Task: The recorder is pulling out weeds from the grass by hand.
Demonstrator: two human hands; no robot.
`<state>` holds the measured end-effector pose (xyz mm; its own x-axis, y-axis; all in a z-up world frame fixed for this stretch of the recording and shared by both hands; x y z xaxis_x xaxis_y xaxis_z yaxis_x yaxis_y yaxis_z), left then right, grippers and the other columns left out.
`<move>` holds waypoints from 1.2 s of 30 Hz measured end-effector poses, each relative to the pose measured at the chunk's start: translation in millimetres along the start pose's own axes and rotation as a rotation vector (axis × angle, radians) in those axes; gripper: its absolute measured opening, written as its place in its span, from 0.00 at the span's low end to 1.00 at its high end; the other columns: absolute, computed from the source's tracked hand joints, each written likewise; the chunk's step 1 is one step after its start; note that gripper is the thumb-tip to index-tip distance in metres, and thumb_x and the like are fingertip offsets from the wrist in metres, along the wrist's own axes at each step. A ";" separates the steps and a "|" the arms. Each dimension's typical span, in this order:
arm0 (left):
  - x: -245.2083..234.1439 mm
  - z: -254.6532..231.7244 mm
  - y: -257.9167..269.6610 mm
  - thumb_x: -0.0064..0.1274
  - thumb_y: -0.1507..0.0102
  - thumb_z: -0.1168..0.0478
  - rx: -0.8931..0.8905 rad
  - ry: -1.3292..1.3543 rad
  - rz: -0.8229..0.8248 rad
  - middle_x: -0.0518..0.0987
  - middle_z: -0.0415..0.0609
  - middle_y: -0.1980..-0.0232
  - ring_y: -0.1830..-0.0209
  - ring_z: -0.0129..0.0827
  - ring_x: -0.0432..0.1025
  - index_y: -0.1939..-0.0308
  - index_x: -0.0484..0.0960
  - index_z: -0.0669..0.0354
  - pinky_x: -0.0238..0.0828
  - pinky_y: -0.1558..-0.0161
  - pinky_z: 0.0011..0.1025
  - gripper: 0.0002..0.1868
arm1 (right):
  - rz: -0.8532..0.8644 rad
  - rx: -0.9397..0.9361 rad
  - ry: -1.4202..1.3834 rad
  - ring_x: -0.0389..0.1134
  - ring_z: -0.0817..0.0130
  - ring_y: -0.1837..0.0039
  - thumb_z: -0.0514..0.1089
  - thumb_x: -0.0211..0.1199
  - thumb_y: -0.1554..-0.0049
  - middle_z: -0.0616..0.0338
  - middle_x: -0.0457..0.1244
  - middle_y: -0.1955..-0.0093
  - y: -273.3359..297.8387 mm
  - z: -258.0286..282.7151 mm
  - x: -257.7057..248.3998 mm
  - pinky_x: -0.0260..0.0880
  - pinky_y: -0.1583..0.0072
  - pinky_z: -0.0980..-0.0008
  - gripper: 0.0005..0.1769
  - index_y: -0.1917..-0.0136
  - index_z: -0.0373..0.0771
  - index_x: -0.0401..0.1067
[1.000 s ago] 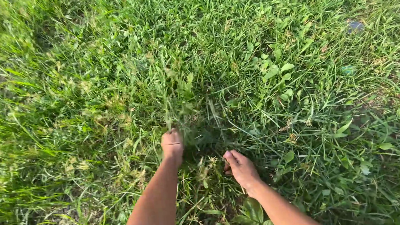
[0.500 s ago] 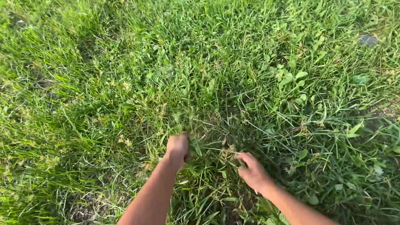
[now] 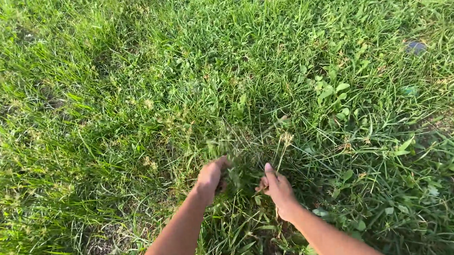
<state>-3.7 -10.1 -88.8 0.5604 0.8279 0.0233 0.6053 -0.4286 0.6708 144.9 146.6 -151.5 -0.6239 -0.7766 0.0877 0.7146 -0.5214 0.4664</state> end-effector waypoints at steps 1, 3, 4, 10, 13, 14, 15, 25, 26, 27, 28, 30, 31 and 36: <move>8.6 -1.1 -0.9 0.41 0.29 0.49 0.037 -0.083 0.028 0.71 0.44 0.75 0.79 0.29 0.58 0.60 0.80 0.55 0.57 0.74 0.31 0.17 | 0.001 0.014 -0.031 0.66 0.67 0.61 0.71 0.45 0.37 0.62 0.61 0.67 2.1 0.5 -2.0 0.66 0.47 0.63 0.30 0.65 0.46 0.62; 22.8 2.6 -7.3 0.40 0.29 0.49 0.071 -0.168 0.063 0.71 0.44 0.74 0.78 0.29 0.59 0.56 0.84 0.54 0.56 0.74 0.30 0.19 | -0.005 0.031 -0.064 0.66 0.70 0.62 0.72 0.43 0.37 0.60 0.62 0.68 -6.9 -16.8 -9.1 0.64 0.50 0.70 0.31 0.66 0.46 0.62; 27.0 3.9 -12.5 0.43 0.30 0.50 0.104 -0.226 0.050 0.73 0.44 0.71 0.75 0.29 0.61 0.52 0.84 0.53 0.58 0.71 0.31 0.17 | 0.041 0.070 -0.046 0.57 0.71 0.66 0.71 0.45 0.35 0.64 0.54 0.69 -17.6 -37.0 -9.8 0.57 0.58 0.70 0.31 0.67 0.47 0.56; 21.5 -9.0 1.5 0.52 0.34 0.52 0.151 -0.475 0.055 0.76 0.44 0.62 0.65 0.33 0.68 0.43 0.81 0.52 0.67 0.57 0.38 0.18 | -0.037 0.287 -0.063 0.44 0.71 0.72 0.60 0.47 0.32 0.66 0.49 0.73 -10.3 -59.6 -24.1 0.47 0.68 0.66 0.26 0.67 0.46 0.58; 11.6 -5.8 -0.8 0.54 0.36 0.51 0.180 -0.502 0.033 0.81 0.45 0.56 0.58 0.34 0.72 0.36 0.78 0.50 0.68 0.48 0.38 0.24 | -0.125 0.442 -0.081 0.47 0.73 0.72 0.56 0.45 0.31 0.67 0.51 0.73 5.4 -55.5 -45.0 0.49 0.67 0.68 0.23 0.65 0.45 0.60; 1.6 -6.2 -4.3 0.57 0.36 0.51 0.221 -0.534 -0.003 0.82 0.47 0.53 0.55 0.34 0.74 0.34 0.76 0.52 0.67 0.44 0.36 0.27 | -0.112 0.480 -0.136 0.46 0.73 0.73 0.58 0.44 0.31 0.67 0.49 0.74 7.5 -54.1 -40.7 0.49 0.67 0.68 0.25 0.65 0.44 0.59; -1.3 -10.2 8.2 0.57 0.36 0.51 0.208 -0.537 -0.005 0.82 0.47 0.53 0.55 0.34 0.74 0.34 0.76 0.52 0.67 0.44 0.36 0.27 | -0.110 0.493 -0.139 0.46 0.73 0.73 0.58 0.44 0.31 0.67 0.49 0.74 26.8 -34.9 -33.2 0.49 0.67 0.68 0.25 0.65 0.44 0.59; 23.9 11.2 -18.7 0.64 0.42 0.37 0.222 -0.896 -0.148 0.67 0.63 0.32 0.37 0.48 0.69 0.28 0.63 0.58 0.68 0.36 0.42 0.48 | 0.018 0.415 -0.134 0.38 0.72 0.74 0.59 0.48 0.34 0.68 0.43 0.75 60.4 72.2 -65.3 0.40 0.70 0.68 0.24 0.67 0.45 0.55; 38.0 7.6 -9.1 0.65 0.42 0.32 0.141 -1.063 -0.174 0.51 0.68 0.22 0.30 0.54 0.61 0.21 0.49 0.56 0.67 0.35 0.45 0.59 | -0.005 0.408 -0.097 0.39 0.72 0.73 0.59 0.48 0.33 0.68 0.43 0.75 60.5 78.5 -74.8 0.43 0.69 0.68 0.25 0.67 0.45 0.54; 47.7 4.3 -3.6 0.65 0.42 0.32 0.145 -1.064 -0.172 0.51 0.68 0.22 0.30 0.54 0.61 0.21 0.49 0.56 0.67 0.35 0.45 0.59 | -0.008 0.404 -0.098 0.39 0.72 0.73 0.59 0.48 0.33 0.68 0.43 0.75 58.0 79.8 -79.3 0.43 0.69 0.68 0.25 0.67 0.45 0.54; 60.7 3.0 1.5 0.65 0.42 0.33 0.150 -1.149 -0.123 0.46 0.64 0.21 0.25 0.54 0.52 0.21 0.48 0.53 0.57 0.31 0.49 0.59 | 0.008 0.396 -0.142 0.38 0.73 0.74 0.60 0.48 0.33 0.69 0.42 0.75 55.4 81.4 -81.3 0.41 0.70 0.69 0.26 0.68 0.46 0.52; 72.2 19.1 -6.3 0.66 0.42 0.34 0.148 -1.231 -0.069 0.41 0.61 0.19 0.20 0.53 0.43 0.21 0.46 0.50 0.47 0.26 0.53 0.59 | 0.022 0.394 -0.183 0.38 0.74 0.74 0.60 0.47 0.33 0.70 0.41 0.75 54.6 80.8 -82.6 0.40 0.70 0.69 0.26 0.69 0.47 0.51; 70.3 22.8 -18.5 0.64 0.41 0.37 0.236 -1.282 -0.151 0.46 0.60 0.20 0.21 0.53 0.45 0.23 0.52 0.52 0.47 0.27 0.54 0.53 | 0.049 0.382 -0.202 0.38 0.74 0.73 0.59 0.48 0.34 0.70 0.41 0.74 54.4 82.5 -79.0 0.41 0.70 0.69 0.26 0.69 0.47 0.51; 64.8 22.6 -40.6 0.55 0.33 0.48 0.476 -1.229 -0.358 0.65 0.51 0.30 0.34 0.48 0.61 0.37 0.73 0.40 0.59 0.33 0.50 0.22 | 0.029 0.396 -0.224 0.41 0.75 0.71 0.58 0.52 0.33 0.70 0.44 0.72 62.5 93.3 -58.4 0.43 0.68 0.71 0.26 0.69 0.47 0.52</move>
<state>20.8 52.8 -131.3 0.3187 0.1736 -0.9318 0.8165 -0.5496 0.1768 196.5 192.4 -45.4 -0.6894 -0.6704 0.2742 0.5842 -0.2909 0.7576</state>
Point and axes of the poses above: each hand's wrist, its own y-axis away from the middle knuckle, its own x-axis out of the palm, z = x × y, the point moved 8 cm from there along -y, towards the middle knuckle
